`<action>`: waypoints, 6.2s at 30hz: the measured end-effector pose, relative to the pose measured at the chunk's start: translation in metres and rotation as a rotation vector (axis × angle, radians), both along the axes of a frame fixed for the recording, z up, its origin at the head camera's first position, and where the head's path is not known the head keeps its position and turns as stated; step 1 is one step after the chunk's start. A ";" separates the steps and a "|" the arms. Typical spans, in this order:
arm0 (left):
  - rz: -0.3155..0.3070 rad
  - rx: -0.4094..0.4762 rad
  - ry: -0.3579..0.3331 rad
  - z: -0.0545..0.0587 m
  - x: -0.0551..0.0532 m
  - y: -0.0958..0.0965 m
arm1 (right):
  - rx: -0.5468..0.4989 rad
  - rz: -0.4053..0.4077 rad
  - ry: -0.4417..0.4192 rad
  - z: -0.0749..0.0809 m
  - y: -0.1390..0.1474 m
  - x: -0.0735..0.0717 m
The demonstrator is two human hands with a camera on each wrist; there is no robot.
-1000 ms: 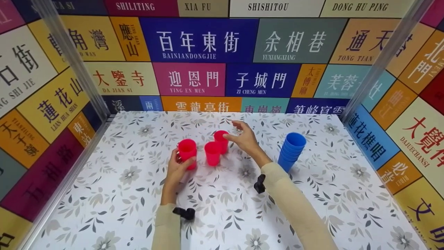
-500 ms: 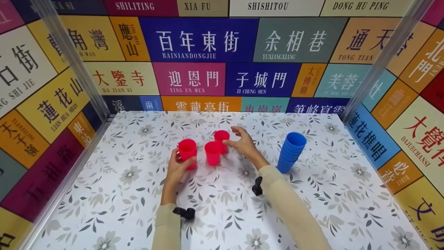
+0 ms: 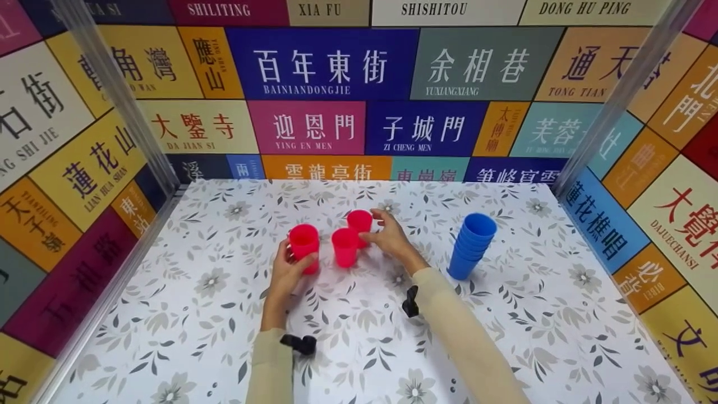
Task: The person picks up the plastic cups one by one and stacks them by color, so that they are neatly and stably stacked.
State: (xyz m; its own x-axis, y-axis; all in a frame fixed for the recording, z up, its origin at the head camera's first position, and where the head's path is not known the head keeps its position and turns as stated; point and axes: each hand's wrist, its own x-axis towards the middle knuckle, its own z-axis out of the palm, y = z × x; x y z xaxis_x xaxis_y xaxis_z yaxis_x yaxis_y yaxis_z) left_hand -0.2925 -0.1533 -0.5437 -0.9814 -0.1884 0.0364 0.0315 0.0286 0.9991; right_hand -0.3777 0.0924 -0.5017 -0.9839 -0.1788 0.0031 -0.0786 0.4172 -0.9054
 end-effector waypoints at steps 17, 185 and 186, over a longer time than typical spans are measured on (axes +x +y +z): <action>-0.001 -0.011 0.013 -0.001 0.001 0.000 | -0.035 -0.036 0.029 -0.015 -0.013 -0.003; -0.011 -0.013 0.000 0.000 0.000 -0.003 | -0.168 0.139 0.036 0.001 -0.026 0.038; -0.013 -0.013 -0.006 0.000 0.000 -0.003 | -0.165 0.137 0.027 0.000 -0.027 0.038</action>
